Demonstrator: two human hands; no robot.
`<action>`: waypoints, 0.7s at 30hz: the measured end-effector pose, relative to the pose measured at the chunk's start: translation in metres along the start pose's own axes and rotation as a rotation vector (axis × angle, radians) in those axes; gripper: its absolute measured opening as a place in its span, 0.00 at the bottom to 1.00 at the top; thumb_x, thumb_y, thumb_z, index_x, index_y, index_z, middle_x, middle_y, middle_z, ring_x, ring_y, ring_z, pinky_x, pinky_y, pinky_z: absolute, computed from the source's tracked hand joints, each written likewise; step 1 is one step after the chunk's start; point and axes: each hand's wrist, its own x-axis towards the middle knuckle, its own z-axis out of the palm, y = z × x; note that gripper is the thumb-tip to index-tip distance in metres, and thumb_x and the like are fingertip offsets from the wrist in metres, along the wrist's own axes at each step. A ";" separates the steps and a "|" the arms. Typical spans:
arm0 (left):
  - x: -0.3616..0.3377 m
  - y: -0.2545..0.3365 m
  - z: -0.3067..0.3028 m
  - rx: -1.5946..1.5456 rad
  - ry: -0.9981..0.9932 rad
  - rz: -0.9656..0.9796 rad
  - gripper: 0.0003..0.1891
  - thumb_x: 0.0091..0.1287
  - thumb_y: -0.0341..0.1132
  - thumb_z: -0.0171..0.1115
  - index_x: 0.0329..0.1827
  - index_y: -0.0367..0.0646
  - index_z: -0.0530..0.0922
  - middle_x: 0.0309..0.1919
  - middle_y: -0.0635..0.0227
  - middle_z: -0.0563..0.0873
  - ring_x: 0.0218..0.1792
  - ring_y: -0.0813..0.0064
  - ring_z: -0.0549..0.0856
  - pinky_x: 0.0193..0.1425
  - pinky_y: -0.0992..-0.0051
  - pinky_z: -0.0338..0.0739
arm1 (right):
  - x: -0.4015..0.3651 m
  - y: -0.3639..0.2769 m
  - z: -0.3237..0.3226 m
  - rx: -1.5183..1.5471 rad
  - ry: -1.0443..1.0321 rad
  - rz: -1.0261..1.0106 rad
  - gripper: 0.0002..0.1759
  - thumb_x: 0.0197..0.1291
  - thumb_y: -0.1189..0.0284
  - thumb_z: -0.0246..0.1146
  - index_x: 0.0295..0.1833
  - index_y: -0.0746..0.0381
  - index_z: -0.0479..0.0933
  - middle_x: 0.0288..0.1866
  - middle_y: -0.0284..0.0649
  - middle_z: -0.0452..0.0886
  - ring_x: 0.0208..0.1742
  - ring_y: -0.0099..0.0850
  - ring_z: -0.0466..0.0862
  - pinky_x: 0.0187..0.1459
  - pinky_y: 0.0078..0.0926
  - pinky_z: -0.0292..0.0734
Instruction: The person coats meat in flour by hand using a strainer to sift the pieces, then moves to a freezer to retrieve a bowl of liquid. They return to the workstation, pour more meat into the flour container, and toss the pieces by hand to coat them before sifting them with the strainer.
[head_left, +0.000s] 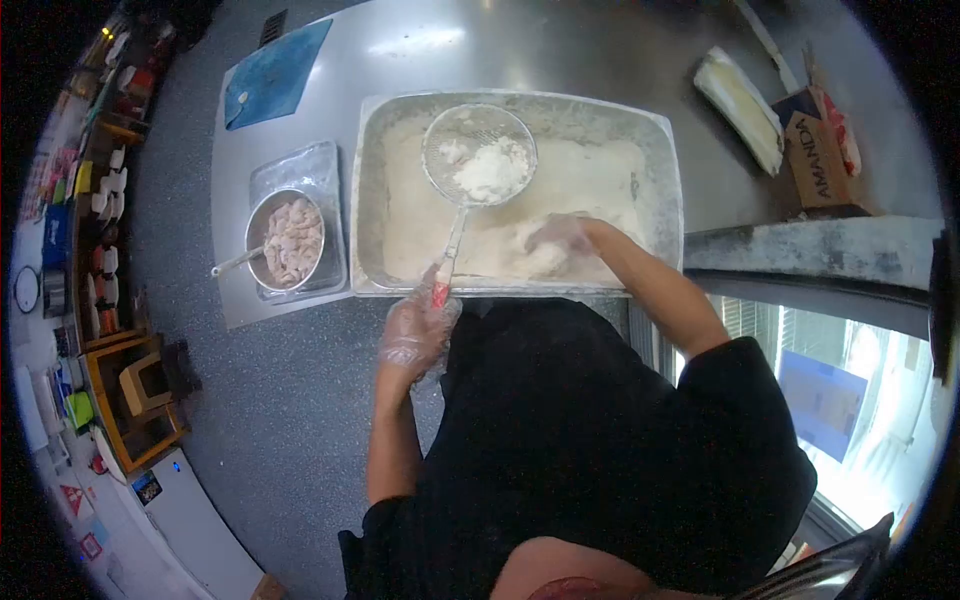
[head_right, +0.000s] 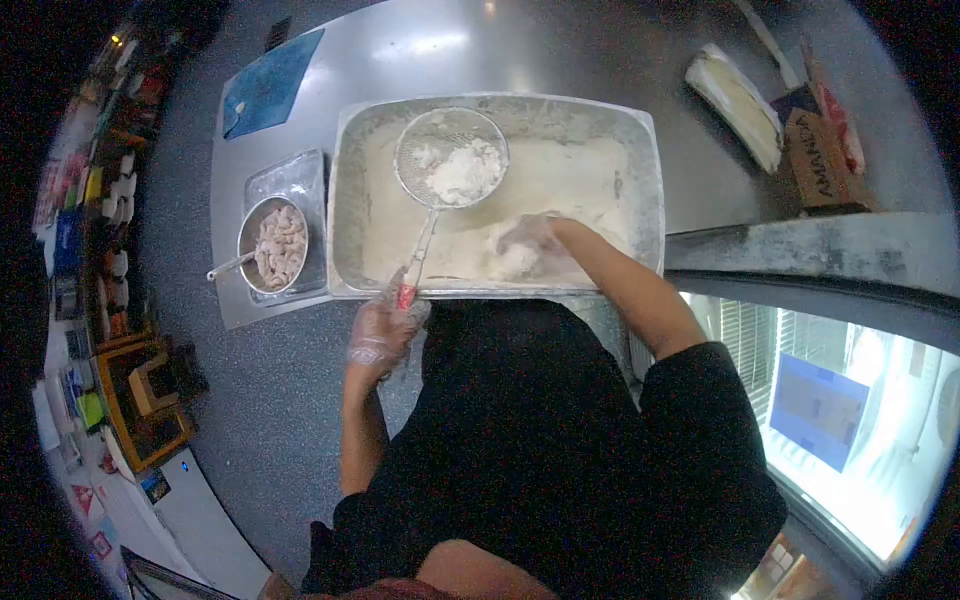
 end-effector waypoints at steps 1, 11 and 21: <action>0.000 -0.001 0.000 0.024 0.002 -0.006 0.31 0.62 0.37 0.66 0.68 0.39 0.69 0.38 0.62 0.85 0.38 0.76 0.79 0.48 0.73 0.75 | -0.011 0.005 -0.004 0.253 -0.022 -0.217 0.20 0.52 0.63 0.64 0.48 0.65 0.81 0.49 0.46 0.81 0.46 0.39 0.81 0.43 0.40 0.78; -0.013 0.005 -0.003 -0.178 -0.105 -0.026 0.32 0.62 0.44 0.64 0.68 0.40 0.68 0.40 0.47 0.85 0.44 0.64 0.85 0.50 0.69 0.75 | -0.047 -0.069 -0.056 -0.081 0.655 -0.610 0.21 0.67 0.54 0.55 0.50 0.62 0.76 0.50 0.45 0.81 0.47 0.35 0.82 0.49 0.32 0.77; -0.016 0.002 0.014 -0.310 0.009 -0.106 0.32 0.62 0.35 0.67 0.69 0.41 0.68 0.35 0.79 0.79 0.32 0.87 0.73 0.35 0.83 0.71 | 0.020 0.044 -0.016 -0.537 1.063 -0.164 0.42 0.62 0.45 0.54 0.72 0.65 0.59 0.73 0.53 0.60 0.74 0.47 0.58 0.74 0.38 0.49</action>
